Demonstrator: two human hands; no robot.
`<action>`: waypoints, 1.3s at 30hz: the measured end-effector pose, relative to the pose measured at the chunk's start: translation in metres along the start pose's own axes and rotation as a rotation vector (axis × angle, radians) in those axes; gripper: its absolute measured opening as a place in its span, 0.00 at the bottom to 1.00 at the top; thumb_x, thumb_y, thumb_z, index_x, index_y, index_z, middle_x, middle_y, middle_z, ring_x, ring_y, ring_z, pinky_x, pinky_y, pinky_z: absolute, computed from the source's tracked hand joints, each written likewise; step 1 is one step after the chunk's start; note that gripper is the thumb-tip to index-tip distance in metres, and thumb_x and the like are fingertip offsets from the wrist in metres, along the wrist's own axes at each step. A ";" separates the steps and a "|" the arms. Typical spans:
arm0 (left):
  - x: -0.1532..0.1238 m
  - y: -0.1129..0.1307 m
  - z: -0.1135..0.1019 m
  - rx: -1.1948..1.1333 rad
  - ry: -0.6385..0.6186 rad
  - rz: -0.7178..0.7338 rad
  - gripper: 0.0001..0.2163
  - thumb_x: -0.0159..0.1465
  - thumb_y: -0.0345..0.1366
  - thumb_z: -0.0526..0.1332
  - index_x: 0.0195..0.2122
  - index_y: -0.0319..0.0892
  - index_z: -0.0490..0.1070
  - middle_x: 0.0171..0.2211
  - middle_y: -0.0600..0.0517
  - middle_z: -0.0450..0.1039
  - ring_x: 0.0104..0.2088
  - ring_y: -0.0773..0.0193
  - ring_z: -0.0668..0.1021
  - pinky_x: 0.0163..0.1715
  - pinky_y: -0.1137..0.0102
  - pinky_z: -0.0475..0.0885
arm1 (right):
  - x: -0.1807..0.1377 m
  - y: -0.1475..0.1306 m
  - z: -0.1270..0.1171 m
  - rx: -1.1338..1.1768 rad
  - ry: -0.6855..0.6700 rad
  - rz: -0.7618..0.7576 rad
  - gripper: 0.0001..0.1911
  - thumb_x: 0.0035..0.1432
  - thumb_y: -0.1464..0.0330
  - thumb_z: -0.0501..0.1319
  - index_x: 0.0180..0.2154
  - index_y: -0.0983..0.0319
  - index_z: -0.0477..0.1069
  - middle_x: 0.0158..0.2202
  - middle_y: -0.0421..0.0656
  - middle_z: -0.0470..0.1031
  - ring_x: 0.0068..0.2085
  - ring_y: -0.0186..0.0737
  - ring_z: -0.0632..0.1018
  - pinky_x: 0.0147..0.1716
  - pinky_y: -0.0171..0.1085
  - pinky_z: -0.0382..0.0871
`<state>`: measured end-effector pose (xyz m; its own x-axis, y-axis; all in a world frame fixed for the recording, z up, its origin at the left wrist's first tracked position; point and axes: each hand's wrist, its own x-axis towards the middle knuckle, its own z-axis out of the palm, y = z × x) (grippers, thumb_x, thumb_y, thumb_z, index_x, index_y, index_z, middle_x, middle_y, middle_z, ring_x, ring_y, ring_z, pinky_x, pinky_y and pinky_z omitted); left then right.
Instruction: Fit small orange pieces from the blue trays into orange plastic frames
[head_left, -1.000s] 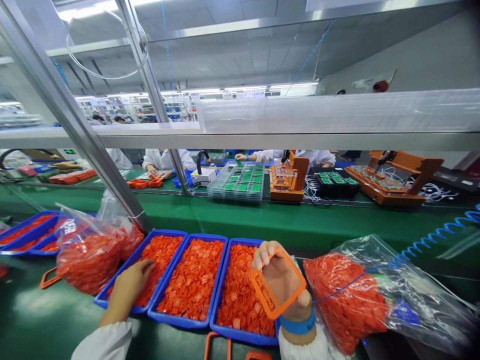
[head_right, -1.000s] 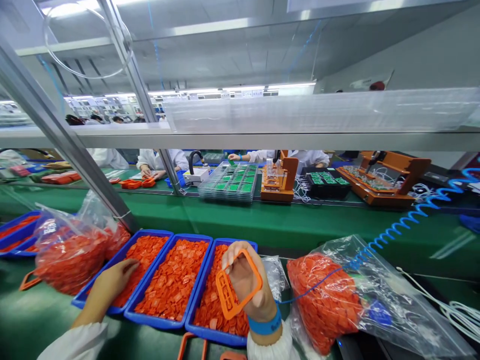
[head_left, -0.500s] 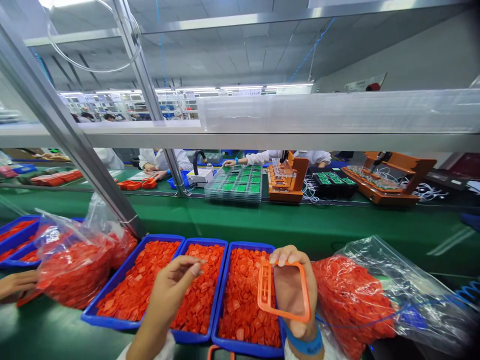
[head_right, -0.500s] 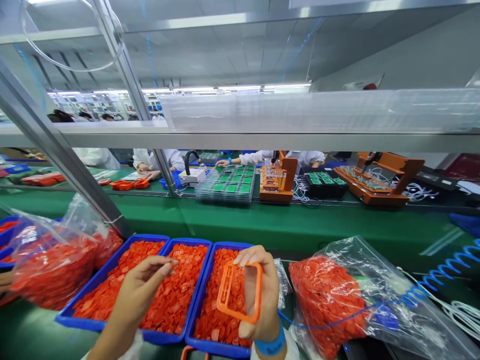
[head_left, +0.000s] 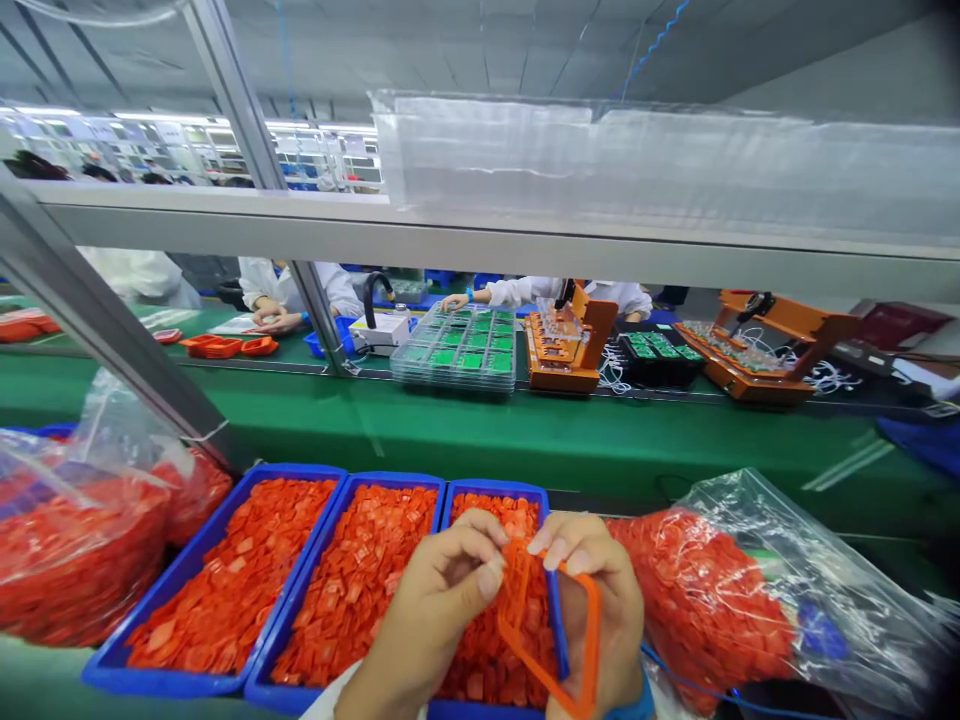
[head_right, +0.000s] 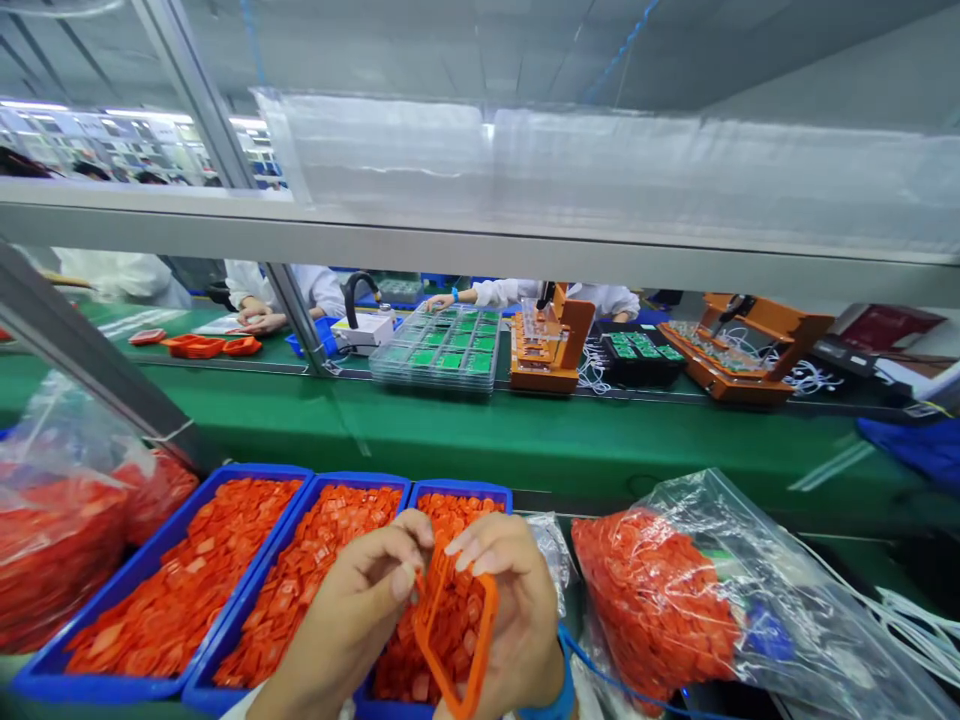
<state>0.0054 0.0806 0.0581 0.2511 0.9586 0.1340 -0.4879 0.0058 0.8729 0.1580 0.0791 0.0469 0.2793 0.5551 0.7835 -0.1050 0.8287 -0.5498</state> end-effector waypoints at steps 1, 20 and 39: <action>0.000 -0.003 0.002 -0.050 -0.009 -0.047 0.13 0.61 0.46 0.80 0.33 0.43 0.84 0.43 0.48 0.77 0.44 0.61 0.80 0.45 0.70 0.73 | 0.000 0.000 0.000 -0.012 -0.029 -0.015 0.32 0.54 0.39 0.73 0.48 0.54 0.74 0.36 0.41 0.72 0.35 0.45 0.77 0.36 0.45 0.75; 0.010 -0.003 0.009 -0.250 -0.132 -0.330 0.24 0.63 0.54 0.77 0.30 0.38 0.72 0.23 0.55 0.69 0.24 0.71 0.68 0.28 0.77 0.64 | -0.006 0.013 -0.018 -0.131 -0.292 -0.077 0.48 0.38 0.38 0.81 0.55 0.54 0.73 0.39 0.43 0.82 0.36 0.49 0.83 0.40 0.48 0.78; 0.004 -0.005 -0.004 -0.089 -0.238 -0.259 0.25 0.67 0.59 0.70 0.31 0.39 0.73 0.22 0.53 0.72 0.23 0.68 0.72 0.28 0.75 0.67 | -0.003 0.010 -0.016 -0.070 -0.351 -0.100 0.47 0.37 0.43 0.84 0.54 0.53 0.73 0.39 0.41 0.82 0.36 0.48 0.84 0.40 0.46 0.75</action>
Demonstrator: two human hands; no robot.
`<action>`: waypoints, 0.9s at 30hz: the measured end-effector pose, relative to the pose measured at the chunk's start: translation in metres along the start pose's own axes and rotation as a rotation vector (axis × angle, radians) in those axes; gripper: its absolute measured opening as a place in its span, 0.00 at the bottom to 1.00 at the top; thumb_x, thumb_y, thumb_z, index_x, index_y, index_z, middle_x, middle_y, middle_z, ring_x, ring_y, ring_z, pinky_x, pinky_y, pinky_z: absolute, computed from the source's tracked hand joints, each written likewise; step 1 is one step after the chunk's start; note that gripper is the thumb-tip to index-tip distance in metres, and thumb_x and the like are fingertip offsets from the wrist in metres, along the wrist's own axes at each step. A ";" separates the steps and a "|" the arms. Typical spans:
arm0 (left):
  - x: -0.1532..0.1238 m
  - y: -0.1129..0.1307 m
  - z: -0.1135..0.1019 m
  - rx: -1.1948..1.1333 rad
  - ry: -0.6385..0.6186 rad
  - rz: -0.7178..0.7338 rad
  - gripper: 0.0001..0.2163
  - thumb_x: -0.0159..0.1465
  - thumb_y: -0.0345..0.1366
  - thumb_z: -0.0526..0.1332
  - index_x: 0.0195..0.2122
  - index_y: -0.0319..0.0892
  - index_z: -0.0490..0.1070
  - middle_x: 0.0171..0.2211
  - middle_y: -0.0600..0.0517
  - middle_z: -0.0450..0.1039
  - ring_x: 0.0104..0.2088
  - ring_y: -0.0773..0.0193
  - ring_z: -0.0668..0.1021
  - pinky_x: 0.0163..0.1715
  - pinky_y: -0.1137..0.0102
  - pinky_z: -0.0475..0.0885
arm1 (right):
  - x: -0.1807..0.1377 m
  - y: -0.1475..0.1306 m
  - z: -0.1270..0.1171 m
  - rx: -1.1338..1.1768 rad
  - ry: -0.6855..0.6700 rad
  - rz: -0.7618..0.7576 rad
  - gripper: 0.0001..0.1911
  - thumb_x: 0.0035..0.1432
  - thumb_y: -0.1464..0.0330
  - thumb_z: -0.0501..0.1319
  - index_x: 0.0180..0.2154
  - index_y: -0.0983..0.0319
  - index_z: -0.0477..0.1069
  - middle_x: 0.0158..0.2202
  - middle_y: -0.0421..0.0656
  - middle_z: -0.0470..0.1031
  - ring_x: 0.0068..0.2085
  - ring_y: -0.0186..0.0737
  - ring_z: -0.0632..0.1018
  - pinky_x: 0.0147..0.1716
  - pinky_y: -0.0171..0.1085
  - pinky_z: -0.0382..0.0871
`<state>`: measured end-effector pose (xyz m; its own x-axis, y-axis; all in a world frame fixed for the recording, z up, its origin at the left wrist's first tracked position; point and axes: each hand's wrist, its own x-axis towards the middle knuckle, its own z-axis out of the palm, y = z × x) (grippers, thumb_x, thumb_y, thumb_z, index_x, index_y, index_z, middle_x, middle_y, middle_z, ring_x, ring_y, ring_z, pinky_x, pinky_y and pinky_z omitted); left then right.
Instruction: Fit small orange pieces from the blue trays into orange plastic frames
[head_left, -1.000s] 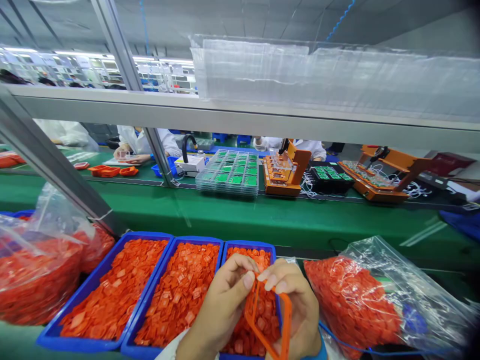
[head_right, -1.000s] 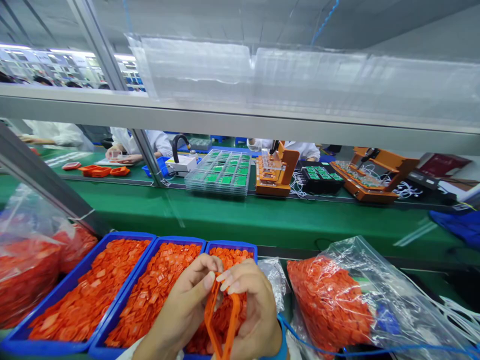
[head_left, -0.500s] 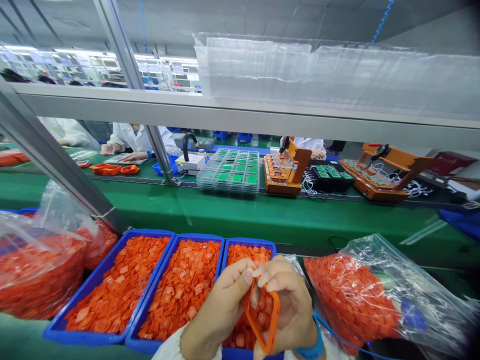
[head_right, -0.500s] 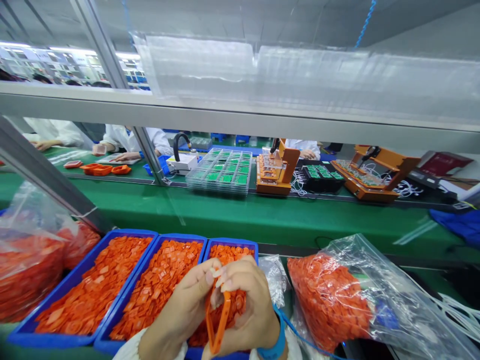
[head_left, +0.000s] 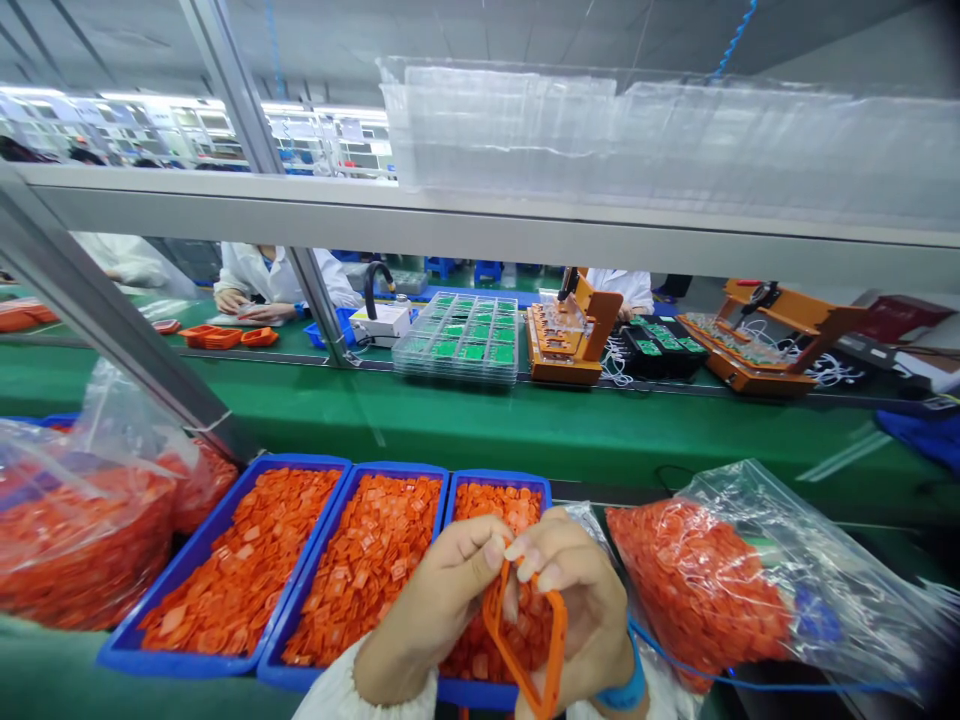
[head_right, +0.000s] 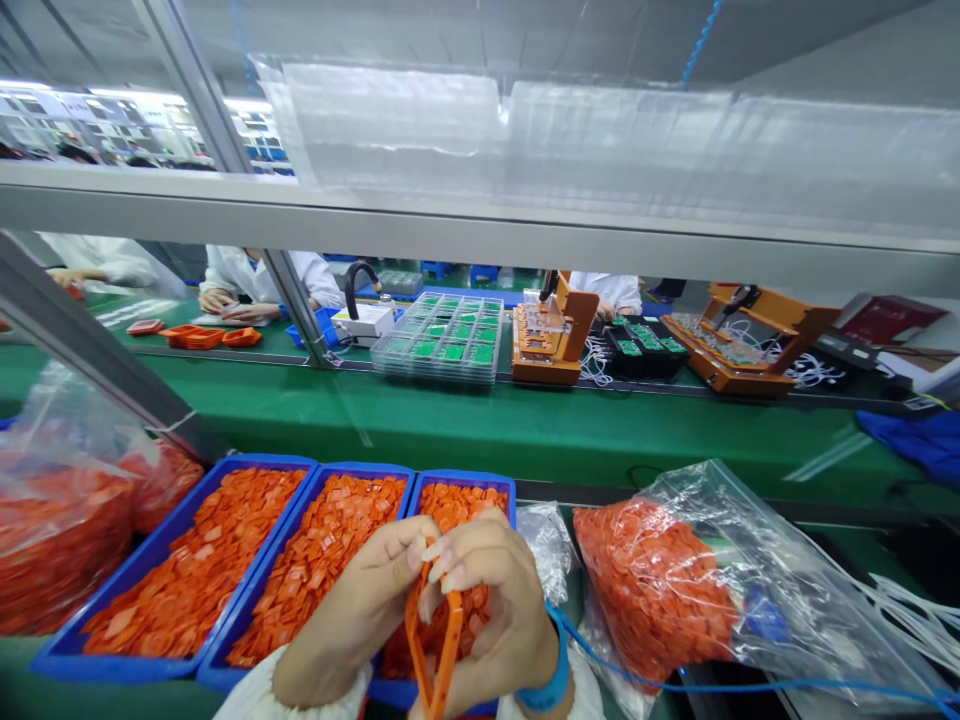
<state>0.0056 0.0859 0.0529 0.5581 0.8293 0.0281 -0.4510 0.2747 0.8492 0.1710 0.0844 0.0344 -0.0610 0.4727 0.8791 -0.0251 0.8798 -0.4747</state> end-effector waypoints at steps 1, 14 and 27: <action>-0.002 0.005 -0.006 0.118 0.001 0.016 0.26 0.69 0.61 0.67 0.33 0.39 0.76 0.25 0.50 0.76 0.27 0.64 0.76 0.32 0.73 0.71 | 0.001 -0.001 0.001 0.026 0.022 0.003 0.47 0.36 0.42 0.84 0.53 0.53 0.73 0.38 0.40 0.81 0.35 0.48 0.84 0.39 0.46 0.75; 0.004 0.018 -0.147 1.633 0.331 -0.575 0.26 0.64 0.26 0.67 0.64 0.35 0.75 0.65 0.31 0.77 0.66 0.43 0.79 0.66 0.58 0.71 | -0.007 0.001 0.004 0.284 0.232 0.077 0.29 0.51 0.40 0.76 0.42 0.49 0.70 0.28 0.34 0.71 0.25 0.42 0.75 0.34 0.46 0.70; 0.011 -0.001 -0.149 1.538 0.194 -0.604 0.10 0.51 0.22 0.65 0.29 0.43 0.80 0.30 0.51 0.84 0.35 0.56 0.85 0.36 0.69 0.73 | -0.004 0.003 0.009 0.177 0.272 0.069 0.48 0.26 0.39 0.84 0.38 0.49 0.57 0.23 0.28 0.54 0.16 0.37 0.61 0.20 0.40 0.55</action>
<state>-0.0919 0.1673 -0.0263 0.2430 0.8656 -0.4378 0.9113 -0.0491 0.4087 0.1625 0.0844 0.0290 0.1994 0.5479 0.8124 -0.2050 0.8340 -0.5122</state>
